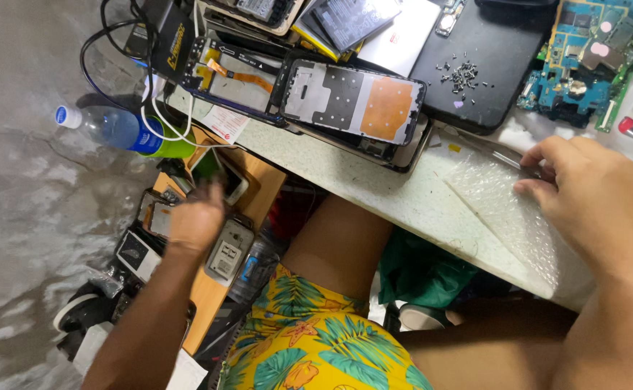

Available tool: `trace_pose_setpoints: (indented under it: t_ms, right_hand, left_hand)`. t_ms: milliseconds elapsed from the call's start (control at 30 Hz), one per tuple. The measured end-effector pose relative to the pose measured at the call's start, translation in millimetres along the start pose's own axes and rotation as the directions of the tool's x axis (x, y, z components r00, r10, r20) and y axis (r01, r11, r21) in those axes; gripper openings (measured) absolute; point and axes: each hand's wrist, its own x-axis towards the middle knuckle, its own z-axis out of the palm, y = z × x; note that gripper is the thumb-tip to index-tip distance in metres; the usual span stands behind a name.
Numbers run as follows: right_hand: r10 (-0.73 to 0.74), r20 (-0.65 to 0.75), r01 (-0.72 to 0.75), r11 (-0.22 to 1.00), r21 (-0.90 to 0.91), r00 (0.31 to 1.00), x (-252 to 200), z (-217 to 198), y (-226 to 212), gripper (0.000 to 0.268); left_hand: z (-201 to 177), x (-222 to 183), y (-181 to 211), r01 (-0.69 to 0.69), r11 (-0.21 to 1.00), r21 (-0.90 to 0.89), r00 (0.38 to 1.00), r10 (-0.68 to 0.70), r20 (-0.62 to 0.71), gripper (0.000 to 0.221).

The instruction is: The person disassembles a smartphone by removing the back cover and using a metal spudger to pry and disconnect internal components. They lift the motherboard and set it aside, then continue to separate the battery and other parts from the frame.

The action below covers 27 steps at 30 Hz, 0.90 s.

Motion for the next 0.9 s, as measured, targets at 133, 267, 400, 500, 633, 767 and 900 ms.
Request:
trace_pose_setpoints:
  t_ms: [133, 267, 400, 500, 633, 767, 900]
  right_hand:
    - [-0.021, -0.033, 0.022, 0.999, 0.026, 0.999, -1.2, 4.2, 1.7, 0.027]
    - [-0.007, -0.036, 0.009, 0.998, 0.056, 0.999, 0.0, 7.2, 1.1, 0.028]
    - [0.004, -0.014, -0.004, 1.000, -0.001, 1.000, -1.3, 0.3, -2.2, 0.026]
    - [0.035, 0.023, -0.034, 0.999, -0.017, 0.999, -3.3, -6.0, -2.1, 0.029]
    - [0.093, 0.008, -0.089, 0.923, 0.375, 0.996, -5.7, -8.8, 22.4, 0.028]
    - [0.242, -0.039, -0.077, 0.450, 0.890, 0.970, -13.1, -14.7, 61.2, 0.023]
    - [0.273, 0.132, -0.172, 0.128, 0.977, 0.953, -14.7, -24.1, 82.8, 0.027]
  left_hand:
    - [-115.9, 19.4, -23.2, 0.201, 0.971, -0.129, 0.977, -0.190, 0.097, 0.044]
    - [-228.2, 34.5, -38.2, 0.183, 0.885, -0.428, 0.975, -0.218, -0.036, 0.046]
    - [-326.0, 40.2, -47.5, 0.269, 0.708, -0.653, 0.963, -0.211, 0.169, 0.042]
    - [-357.6, 50.0, -19.8, -0.089, 0.065, -0.994, 0.985, -0.143, -0.097, 0.043]
    - [-340.7, 107.7, 67.2, -0.182, -0.451, -0.874, 0.983, -0.099, -0.154, 0.039]
    - [-327.1, 161.1, 155.0, -0.083, -0.795, -0.601, 0.981, 0.042, -0.192, 0.042]
    - [-315.8, 184.9, 202.5, -0.096, -0.794, -0.600, 0.985, 0.011, -0.173, 0.045]
